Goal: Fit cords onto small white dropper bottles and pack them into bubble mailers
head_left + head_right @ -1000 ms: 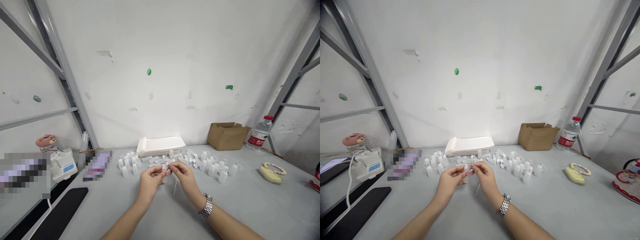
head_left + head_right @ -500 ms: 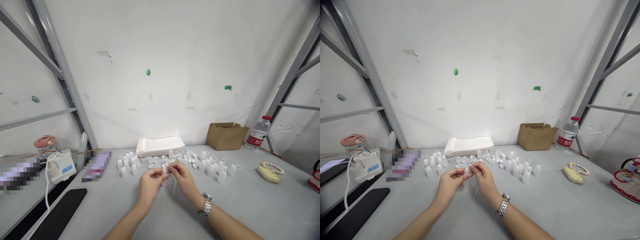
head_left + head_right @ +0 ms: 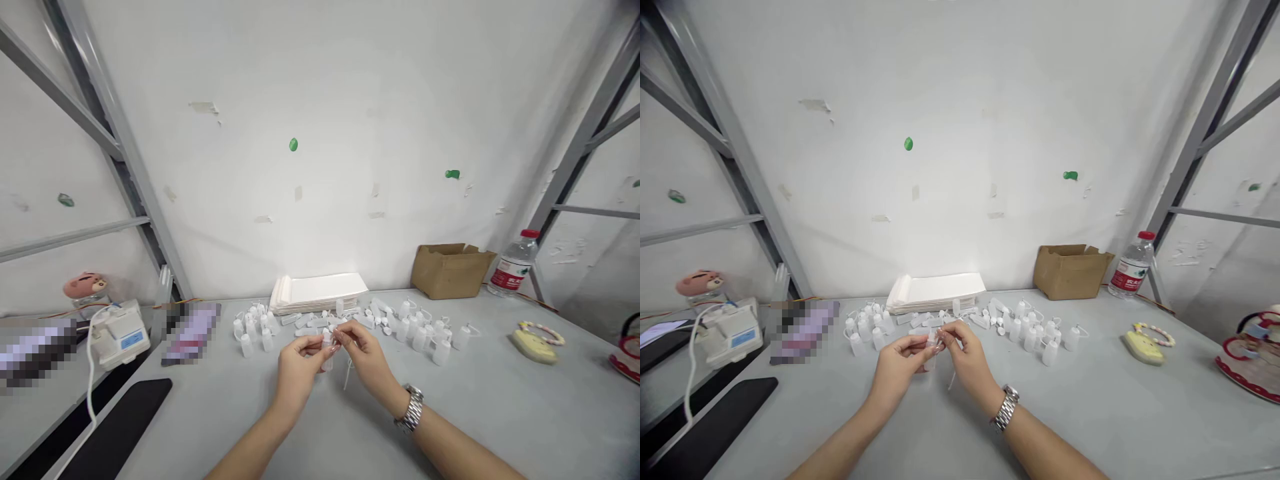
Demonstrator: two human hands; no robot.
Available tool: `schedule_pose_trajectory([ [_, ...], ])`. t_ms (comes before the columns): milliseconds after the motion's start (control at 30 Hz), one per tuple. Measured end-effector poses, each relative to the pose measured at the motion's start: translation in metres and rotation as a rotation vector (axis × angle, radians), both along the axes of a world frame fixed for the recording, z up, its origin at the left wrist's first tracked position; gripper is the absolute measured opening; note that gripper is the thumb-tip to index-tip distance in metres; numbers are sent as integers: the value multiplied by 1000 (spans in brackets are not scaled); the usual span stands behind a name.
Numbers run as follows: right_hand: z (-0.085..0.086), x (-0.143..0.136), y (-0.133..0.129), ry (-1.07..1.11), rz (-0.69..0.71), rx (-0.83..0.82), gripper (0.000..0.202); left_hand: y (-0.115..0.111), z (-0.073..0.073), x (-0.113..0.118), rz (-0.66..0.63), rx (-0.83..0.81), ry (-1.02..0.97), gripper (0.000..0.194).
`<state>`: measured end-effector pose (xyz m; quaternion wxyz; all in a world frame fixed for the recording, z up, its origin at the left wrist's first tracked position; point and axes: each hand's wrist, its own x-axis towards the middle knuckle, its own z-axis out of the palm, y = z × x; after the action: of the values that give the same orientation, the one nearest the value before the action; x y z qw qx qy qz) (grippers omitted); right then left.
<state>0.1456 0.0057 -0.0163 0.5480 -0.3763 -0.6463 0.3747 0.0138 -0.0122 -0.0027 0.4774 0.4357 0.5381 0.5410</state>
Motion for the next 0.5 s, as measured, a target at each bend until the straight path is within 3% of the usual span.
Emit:
schedule_pose_trajectory([
  [167,-3,-3,1,107,45,-86,20,4,-1,-1,-9,24,41,34],
  [500,-1,-8,-10,-74,-87,91,24,3,-3,-1,-11,31,74,33],
])
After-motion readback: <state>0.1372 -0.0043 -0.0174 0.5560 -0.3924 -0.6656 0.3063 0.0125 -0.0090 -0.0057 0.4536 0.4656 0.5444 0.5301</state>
